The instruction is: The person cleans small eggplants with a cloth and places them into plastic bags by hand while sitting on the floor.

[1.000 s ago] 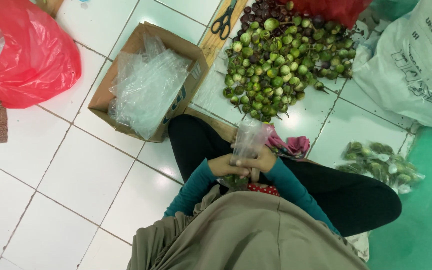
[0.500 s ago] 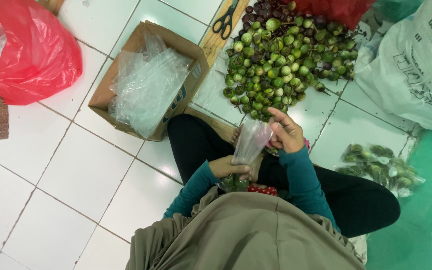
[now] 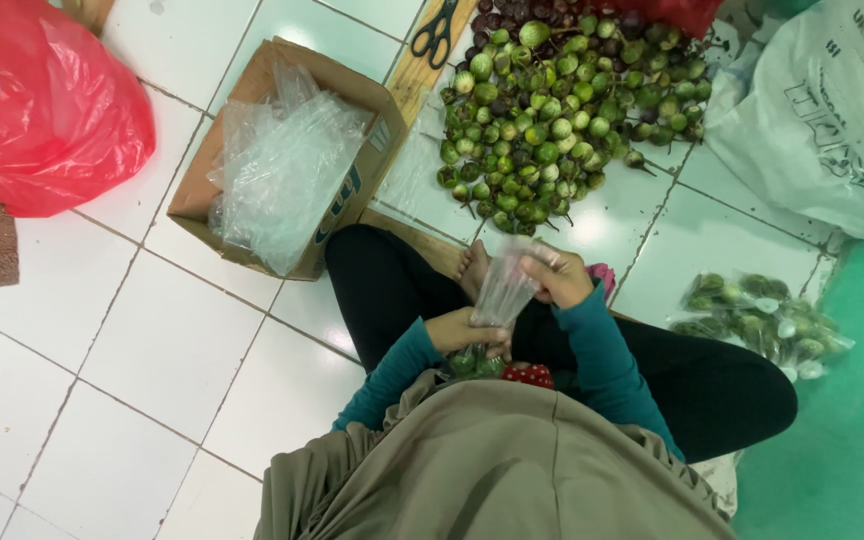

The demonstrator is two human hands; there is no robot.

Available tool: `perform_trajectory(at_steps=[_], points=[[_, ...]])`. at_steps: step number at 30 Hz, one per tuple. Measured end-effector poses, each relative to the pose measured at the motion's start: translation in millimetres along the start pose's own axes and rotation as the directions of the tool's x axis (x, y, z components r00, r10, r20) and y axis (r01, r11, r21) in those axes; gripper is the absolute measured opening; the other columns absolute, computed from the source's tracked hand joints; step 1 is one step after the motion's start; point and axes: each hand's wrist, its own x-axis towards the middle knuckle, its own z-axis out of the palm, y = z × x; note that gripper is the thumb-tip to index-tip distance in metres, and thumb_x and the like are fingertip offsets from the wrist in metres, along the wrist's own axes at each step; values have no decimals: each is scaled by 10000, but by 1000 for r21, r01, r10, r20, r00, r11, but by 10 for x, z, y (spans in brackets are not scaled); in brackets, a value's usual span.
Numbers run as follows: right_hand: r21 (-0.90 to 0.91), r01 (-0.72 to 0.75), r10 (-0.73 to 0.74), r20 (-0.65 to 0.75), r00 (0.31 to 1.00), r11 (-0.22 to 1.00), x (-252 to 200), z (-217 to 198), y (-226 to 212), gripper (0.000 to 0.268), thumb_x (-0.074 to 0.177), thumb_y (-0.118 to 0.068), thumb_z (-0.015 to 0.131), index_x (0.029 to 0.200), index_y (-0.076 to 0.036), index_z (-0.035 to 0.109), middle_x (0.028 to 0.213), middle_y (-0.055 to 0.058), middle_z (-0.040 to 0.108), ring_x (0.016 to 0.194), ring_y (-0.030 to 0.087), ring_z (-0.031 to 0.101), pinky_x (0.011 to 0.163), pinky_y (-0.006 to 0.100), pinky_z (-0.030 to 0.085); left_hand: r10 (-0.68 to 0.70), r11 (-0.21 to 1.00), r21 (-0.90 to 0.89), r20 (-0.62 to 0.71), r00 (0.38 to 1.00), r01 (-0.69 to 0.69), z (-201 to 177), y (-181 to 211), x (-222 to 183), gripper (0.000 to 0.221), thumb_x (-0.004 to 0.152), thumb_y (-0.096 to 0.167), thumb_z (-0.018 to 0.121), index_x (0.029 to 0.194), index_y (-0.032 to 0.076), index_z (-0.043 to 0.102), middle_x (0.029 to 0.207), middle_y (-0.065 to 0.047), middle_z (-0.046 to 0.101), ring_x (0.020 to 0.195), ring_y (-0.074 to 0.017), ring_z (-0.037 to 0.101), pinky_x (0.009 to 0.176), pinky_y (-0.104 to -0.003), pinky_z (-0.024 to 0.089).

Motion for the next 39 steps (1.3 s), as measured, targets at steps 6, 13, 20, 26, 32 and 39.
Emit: perform_trajectory(at_steps=[6, 13, 20, 26, 32, 39], points=[[-233, 104, -58, 199, 978, 967, -150, 473, 297, 644, 650, -174, 1004, 1170, 64, 708, 1152, 273, 714, 1063, 378, 665, 918, 595, 522, -2, 1000, -12, -72, 997, 1, -255, -346, 111, 112, 1030, 129, 717, 1013, 27, 760, 844, -34, 717, 703, -152, 562, 779, -328, 506], [-238, -166, 144, -107, 984, 957, 222, 248, 442, 605, 660, -295, 1013, 1157, -59, 761, 1102, 132, 757, 1067, 288, 708, 933, 458, 584, 34, 984, 175, -52, 998, -25, -421, -400, 98, 311, 1091, 223, 641, 851, 41, 722, 721, -89, 672, 686, -197, 589, 797, -364, 502], [60, -213, 221, -230, 948, 975, 394, -27, 235, 245, 804, -289, 903, 929, -125, 771, 695, 21, 681, 542, 129, 650, 433, 267, 582, -106, 988, 91, -204, 973, 127, -375, -314, -38, 868, 1084, 707, 325, 1349, -62, 627, 1321, -269, 627, 1247, -408, 570, 1124, -593, 398], [-458, -59, -57, -234, 970, 887, 507, -523, 602, 307, 1032, -340, 689, 1251, -125, 691, 795, 133, 531, 735, 296, 535, 611, 388, 428, -75, 980, 156, -287, 955, 124, -404, -76, -120, 854, 1116, 623, 297, 1462, -133, 495, 1477, -399, 479, 1402, -575, 412, 1199, -674, 292], [-929, -300, 340, -216, 915, 218, 567, -1505, 2466, 448, 1002, -351, 543, 1409, -175, 608, 1464, 276, 475, 1262, 518, 582, 1050, 626, 505, -115, 977, 138, -312, 943, 165, -425, 88, -177, 896, 1094, 665, 284, 1504, -114, 450, 1518, -397, 433, 1441, -574, 356, 1215, -704, 235], [-925, -334, 144, -311, 939, 178, 677, -1628, 2614, 667, 1009, -722, 436, 1390, -222, 660, 1473, 159, 505, 1191, 450, 662, 1009, 544, 556, -29, 997, 62, -373, 928, 56, -534, -136, -146, 801, 1128, 595, 350, 1371, -121, 612, 1375, -345, 594, 1330, -506, 514, 1153, -658, 359]])
